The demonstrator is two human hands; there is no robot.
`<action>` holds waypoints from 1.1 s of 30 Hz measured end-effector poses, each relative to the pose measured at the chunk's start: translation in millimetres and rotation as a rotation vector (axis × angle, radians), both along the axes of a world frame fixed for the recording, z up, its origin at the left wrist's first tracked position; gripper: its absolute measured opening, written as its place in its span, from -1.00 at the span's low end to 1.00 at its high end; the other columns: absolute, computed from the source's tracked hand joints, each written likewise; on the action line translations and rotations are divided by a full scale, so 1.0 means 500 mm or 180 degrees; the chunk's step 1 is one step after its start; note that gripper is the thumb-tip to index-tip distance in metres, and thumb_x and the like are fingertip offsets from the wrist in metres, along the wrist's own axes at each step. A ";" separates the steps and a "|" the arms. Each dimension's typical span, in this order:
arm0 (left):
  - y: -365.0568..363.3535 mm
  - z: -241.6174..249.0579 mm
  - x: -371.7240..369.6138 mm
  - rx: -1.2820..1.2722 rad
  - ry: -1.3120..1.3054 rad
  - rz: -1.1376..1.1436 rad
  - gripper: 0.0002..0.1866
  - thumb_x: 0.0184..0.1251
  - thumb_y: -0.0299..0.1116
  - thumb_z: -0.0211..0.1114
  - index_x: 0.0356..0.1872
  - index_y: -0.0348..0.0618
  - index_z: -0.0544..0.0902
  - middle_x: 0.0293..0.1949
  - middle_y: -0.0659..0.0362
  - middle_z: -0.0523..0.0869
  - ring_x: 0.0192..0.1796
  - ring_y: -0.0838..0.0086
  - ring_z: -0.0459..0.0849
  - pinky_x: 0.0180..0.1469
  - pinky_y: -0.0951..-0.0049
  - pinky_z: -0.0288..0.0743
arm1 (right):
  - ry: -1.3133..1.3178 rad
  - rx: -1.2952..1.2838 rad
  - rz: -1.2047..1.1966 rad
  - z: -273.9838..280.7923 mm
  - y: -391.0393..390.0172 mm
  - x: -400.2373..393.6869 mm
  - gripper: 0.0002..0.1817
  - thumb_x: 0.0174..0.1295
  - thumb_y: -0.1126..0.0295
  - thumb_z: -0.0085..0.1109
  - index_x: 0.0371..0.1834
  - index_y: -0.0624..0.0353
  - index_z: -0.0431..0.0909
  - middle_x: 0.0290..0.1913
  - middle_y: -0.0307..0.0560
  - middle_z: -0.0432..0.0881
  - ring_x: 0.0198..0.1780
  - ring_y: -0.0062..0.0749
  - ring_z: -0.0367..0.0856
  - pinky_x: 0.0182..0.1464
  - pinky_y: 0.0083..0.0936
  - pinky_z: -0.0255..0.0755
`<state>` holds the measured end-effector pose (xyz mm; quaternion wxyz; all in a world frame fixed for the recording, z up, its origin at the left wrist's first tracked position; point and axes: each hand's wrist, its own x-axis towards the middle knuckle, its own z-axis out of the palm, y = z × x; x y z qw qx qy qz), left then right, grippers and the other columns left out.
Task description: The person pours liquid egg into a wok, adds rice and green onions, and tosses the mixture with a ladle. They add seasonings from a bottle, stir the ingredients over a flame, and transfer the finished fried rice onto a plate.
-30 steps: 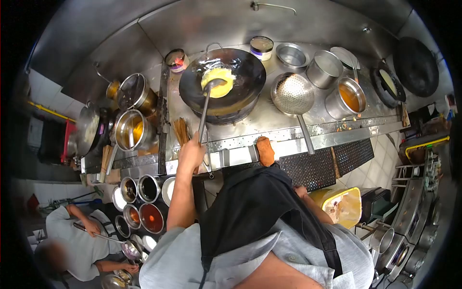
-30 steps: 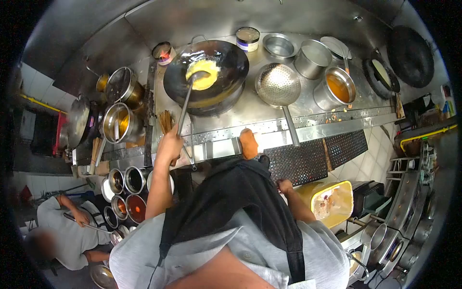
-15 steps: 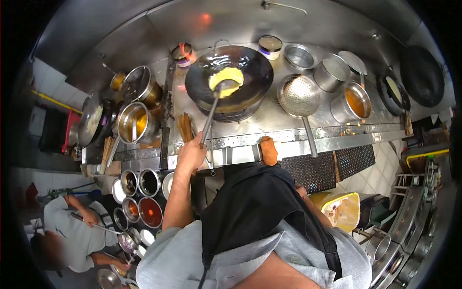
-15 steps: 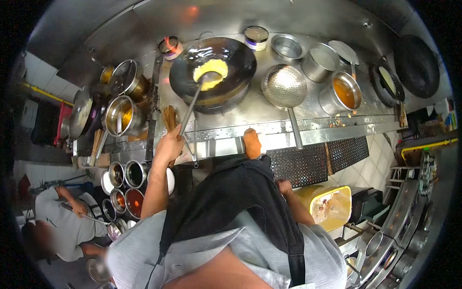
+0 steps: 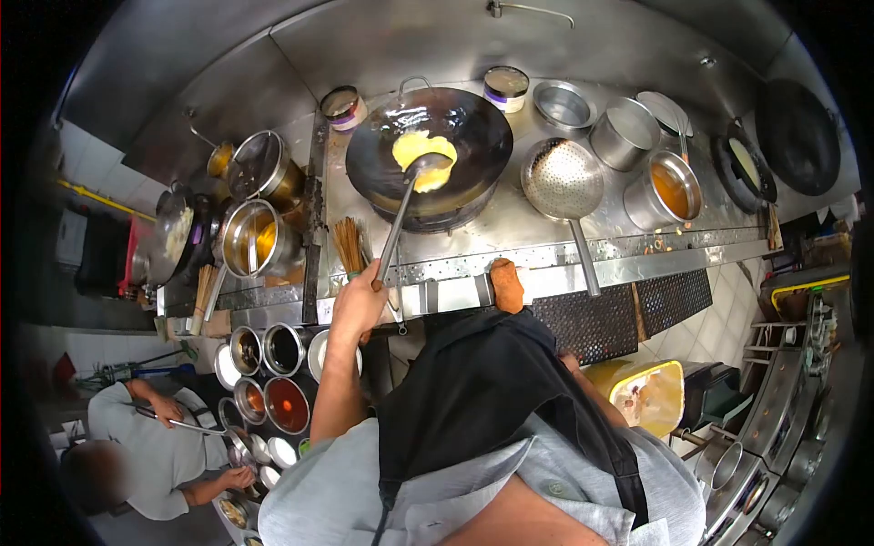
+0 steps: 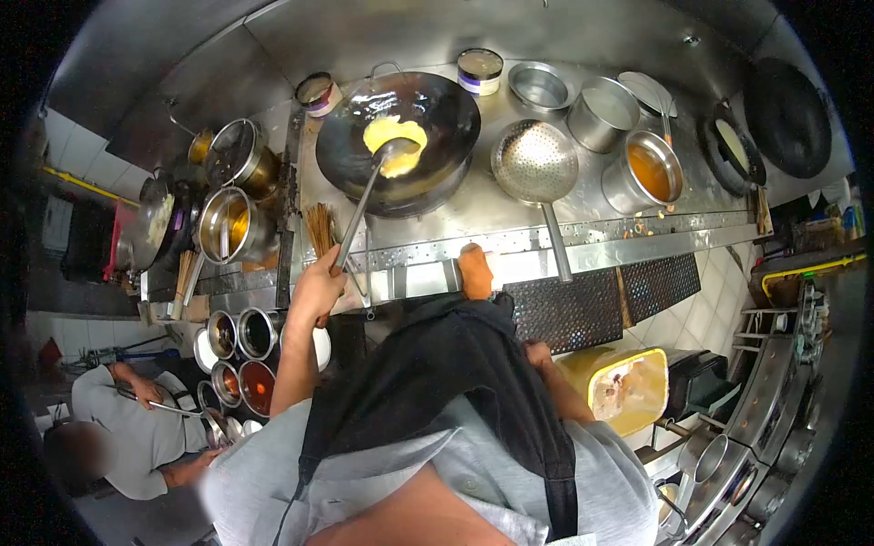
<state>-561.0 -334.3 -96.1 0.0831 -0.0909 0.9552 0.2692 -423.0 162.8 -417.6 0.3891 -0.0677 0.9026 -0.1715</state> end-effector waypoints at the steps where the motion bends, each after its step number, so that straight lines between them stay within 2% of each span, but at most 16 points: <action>1: -0.002 0.010 0.006 0.0177 -0.0099 0.0004 -0.40 0.20 -0.25 0.23 0.33 -0.02 0.48 -0.24 -0.18 0.72 -0.13 -0.11 0.68 -0.04 0.02 0.53 | 0.0083 -0.0015 0.0447 -0.037 0.010 0.009 -0.49 0.22 0.00 0.10 -0.07 0.26 0.65 0.06 0.19 0.66 -0.06 0.07 0.68 -0.01 -0.23 0.53; 2: 0.011 0.035 0.004 0.0162 -0.0376 0.0124 -0.36 0.16 -0.35 0.28 0.35 -0.06 0.47 -0.13 -0.12 0.73 -0.05 0.04 0.72 0.02 0.23 0.54 | -0.0065 -0.0009 -0.0027 -0.075 0.021 0.025 -0.48 0.21 -0.03 0.10 -0.07 0.24 0.66 0.04 0.20 0.67 -0.06 0.08 0.68 -0.02 -0.21 0.53; 4: 0.018 0.031 0.005 0.0101 -0.0265 0.0140 -0.37 0.17 -0.34 0.28 0.35 -0.05 0.47 -0.14 -0.12 0.73 -0.07 0.05 0.72 0.01 0.25 0.54 | -0.0162 0.0020 -0.0635 -0.148 0.044 0.055 -0.46 0.20 -0.08 0.10 -0.08 0.19 0.67 0.00 0.21 0.68 -0.04 0.10 0.68 -0.02 -0.18 0.53; 8: 0.015 0.038 0.014 0.0104 -0.0152 0.0257 -0.37 0.18 -0.34 0.28 0.36 -0.03 0.46 -0.22 -0.12 0.72 -0.16 0.06 0.72 -0.05 0.26 0.53 | -0.0204 0.0196 -0.1011 -0.271 0.097 0.078 -0.42 0.17 -0.19 0.09 -0.09 0.10 0.70 -0.09 0.24 0.70 -0.02 0.14 0.68 -0.04 -0.10 0.54; 10: 0.000 0.034 0.022 0.0130 -0.0102 0.0323 -0.35 0.19 -0.33 0.29 0.38 -0.02 0.43 -0.28 -0.11 0.71 -0.23 0.07 0.70 -0.10 0.23 0.53 | -0.0186 0.0187 -0.1049 -0.270 0.101 0.069 -0.44 0.20 -0.18 0.06 -0.09 0.08 0.71 -0.09 0.24 0.70 -0.01 0.16 0.67 -0.02 -0.09 0.54; 13: -0.024 0.033 0.030 0.0037 -0.0127 0.0291 -0.35 0.20 -0.33 0.30 0.39 0.00 0.43 -0.26 -0.12 0.71 -0.22 0.05 0.71 -0.10 0.21 0.53 | -0.0132 0.0078 -0.0877 -0.134 0.035 0.023 -0.51 0.29 -0.06 -0.02 -0.08 0.09 0.69 -0.04 0.22 0.68 0.02 0.17 0.64 0.02 -0.10 0.52; 16: -0.037 0.056 0.043 0.0022 -0.0090 0.0163 -0.35 0.19 -0.33 0.31 0.38 0.02 0.44 -0.25 -0.13 0.71 -0.17 0.00 0.71 -0.06 0.18 0.53 | -0.0113 0.0104 -0.0901 -0.066 -0.001 0.002 -0.55 0.35 0.02 -0.07 -0.08 0.10 0.69 0.00 0.21 0.66 0.04 0.19 0.62 0.05 -0.11 0.51; 18: -0.044 0.069 0.048 -0.0086 -0.0035 0.0034 -0.35 0.18 -0.33 0.32 0.37 0.02 0.45 -0.24 -0.14 0.71 -0.15 -0.02 0.70 -0.05 0.17 0.54 | -0.0162 -0.0282 -0.1202 -0.068 -0.007 0.001 -0.52 0.29 -0.01 -0.03 -0.05 0.14 0.67 0.04 0.20 0.66 0.09 0.13 0.62 0.06 -0.14 0.50; 20: -0.047 0.088 0.050 -0.0211 -0.0392 -0.0121 -0.36 0.19 -0.31 0.30 0.37 0.01 0.45 -0.20 -0.17 0.71 -0.10 -0.05 0.70 -0.02 0.16 0.54 | -0.0086 -0.0223 -0.0968 -0.060 -0.011 -0.001 -0.52 0.28 -0.01 -0.02 -0.05 0.14 0.68 0.04 0.19 0.66 0.08 0.13 0.62 0.06 -0.14 0.50; 22: -0.047 0.077 0.029 -0.0232 -0.0377 -0.0183 -0.38 0.20 -0.29 0.27 0.36 0.02 0.46 -0.20 -0.15 0.72 -0.09 -0.05 0.69 -0.01 0.12 0.53 | -0.0017 -0.0165 -0.0729 -0.044 -0.017 0.001 -0.52 0.26 -0.01 0.00 -0.05 0.14 0.68 0.03 0.18 0.67 0.08 0.13 0.62 0.07 -0.15 0.50; 25: -0.052 -0.003 -0.047 -0.0185 -0.0113 -0.0213 -0.41 0.21 -0.26 0.24 0.34 0.07 0.49 -0.20 -0.14 0.72 -0.07 -0.07 0.67 0.02 0.06 0.51 | -0.0069 -0.0436 -0.1148 0.016 -0.034 0.003 -0.53 0.27 0.00 -0.01 -0.07 0.14 0.68 0.01 0.17 0.68 0.06 0.11 0.64 0.04 -0.15 0.51; 29: -0.022 -0.092 -0.145 -0.0233 0.0143 -0.0050 -0.39 0.21 -0.29 0.20 0.37 0.11 0.45 -0.16 -0.17 0.71 -0.06 -0.11 0.67 0.01 0.05 0.52 | 0.0059 -0.0317 -0.0824 -0.020 -0.021 0.015 -0.54 0.28 0.02 0.02 -0.05 0.14 0.68 -0.02 0.13 0.70 0.03 0.06 0.67 0.04 -0.22 0.52; 31: -0.010 -0.094 -0.151 -0.0384 0.0195 0.0002 -0.38 0.22 -0.30 0.19 0.38 0.09 0.43 -0.13 -0.19 0.70 -0.07 -0.11 0.67 0.01 0.06 0.52 | 0.0150 -0.0153 -0.0687 -0.073 0.003 0.024 -0.55 0.30 0.02 0.02 -0.04 0.13 0.67 -0.03 0.13 0.71 0.03 0.04 0.68 0.04 -0.25 0.52; 33: 0.002 -0.056 -0.117 -0.0192 0.0044 0.0180 -0.36 0.21 -0.32 0.17 0.40 0.12 0.41 -0.12 -0.19 0.70 -0.05 -0.12 0.66 0.03 0.04 0.51 | 0.0020 -0.0452 -0.1036 -0.142 0.025 0.040 -0.59 0.32 0.06 0.05 -0.03 0.14 0.67 -0.04 0.16 0.71 0.00 0.03 0.69 0.04 -0.28 0.52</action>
